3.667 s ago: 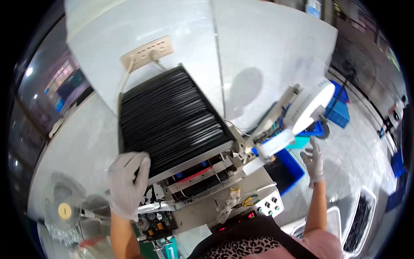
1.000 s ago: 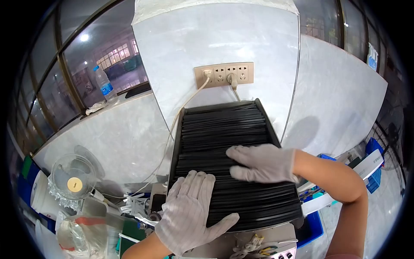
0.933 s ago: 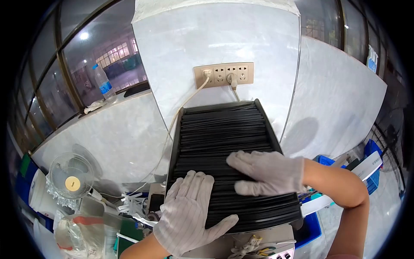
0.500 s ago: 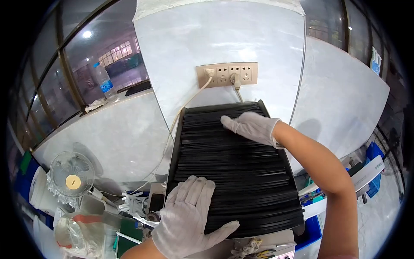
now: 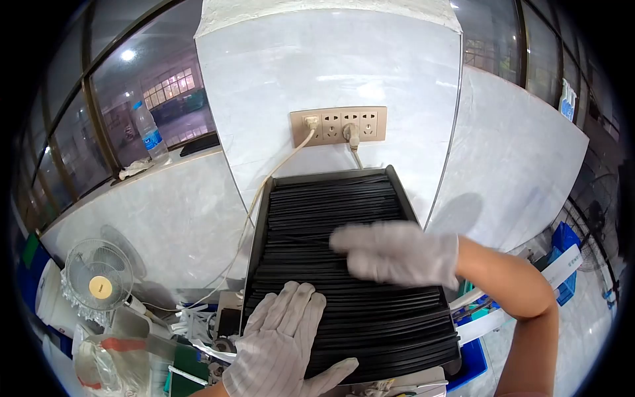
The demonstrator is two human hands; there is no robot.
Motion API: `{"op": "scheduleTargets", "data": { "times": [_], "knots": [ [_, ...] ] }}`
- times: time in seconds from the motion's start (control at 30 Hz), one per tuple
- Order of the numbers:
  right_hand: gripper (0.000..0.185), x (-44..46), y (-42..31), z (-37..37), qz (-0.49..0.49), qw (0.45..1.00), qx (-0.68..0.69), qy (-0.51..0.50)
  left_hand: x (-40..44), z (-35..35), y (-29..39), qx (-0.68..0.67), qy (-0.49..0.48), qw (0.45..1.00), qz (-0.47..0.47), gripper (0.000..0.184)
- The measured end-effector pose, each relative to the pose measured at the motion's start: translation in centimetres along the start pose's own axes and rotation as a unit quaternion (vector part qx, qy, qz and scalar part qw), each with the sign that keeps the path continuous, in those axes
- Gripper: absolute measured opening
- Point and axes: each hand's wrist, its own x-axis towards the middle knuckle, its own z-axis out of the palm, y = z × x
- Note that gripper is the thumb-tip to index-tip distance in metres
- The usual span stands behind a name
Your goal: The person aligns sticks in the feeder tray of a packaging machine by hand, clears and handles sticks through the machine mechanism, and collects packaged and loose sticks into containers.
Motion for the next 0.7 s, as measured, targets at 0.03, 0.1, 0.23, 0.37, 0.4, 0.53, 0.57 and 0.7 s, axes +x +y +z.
{"op": "scheduleTargets", "data": {
  "times": [0.03,0.1,0.23,0.37,0.4,0.53,0.57,0.7],
  "knots": [
    [0.061,1.1,1.1,-1.0,0.043,0.998,0.020,0.050,0.0,0.0,-0.1,-0.002,0.000,1.000,-0.001,0.074],
    [0.061,3.9,4.8,-2.4,0.050,0.989,0.067,0.119,-0.1,-0.1,-0.1,-0.009,0.002,1.000,-0.002,0.073],
    [0.070,5.4,4.4,-1.7,0.133,0.966,-0.222,0.023,0.0,-0.2,0.0,-0.019,0.004,1.000,-0.005,0.073],
    [0.075,3.2,2.9,0.2,0.110,0.967,-0.228,-0.008,0.2,-0.2,0.1,-0.018,-0.001,1.000,0.001,0.073],
    [0.078,2.6,2.4,0.3,0.110,0.971,-0.213,-0.023,0.2,-0.2,0.1,-0.012,0.002,1.000,0.002,0.073],
    [0.084,0.9,0.5,0.5,0.102,0.971,-0.211,-0.043,0.2,-0.4,0.3,-0.007,0.007,1.000,0.002,0.072],
    [0.084,0.7,-0.4,0.2,0.112,0.970,-0.206,-0.064,0.2,-0.4,0.4,-0.008,0.007,1.000,0.004,0.072],
    [0.085,0.7,0.5,-1.8,0.116,0.986,-0.060,-0.108,0.2,-0.2,0.2,-0.007,0.010,1.000,0.005,0.072]
  ]
}}
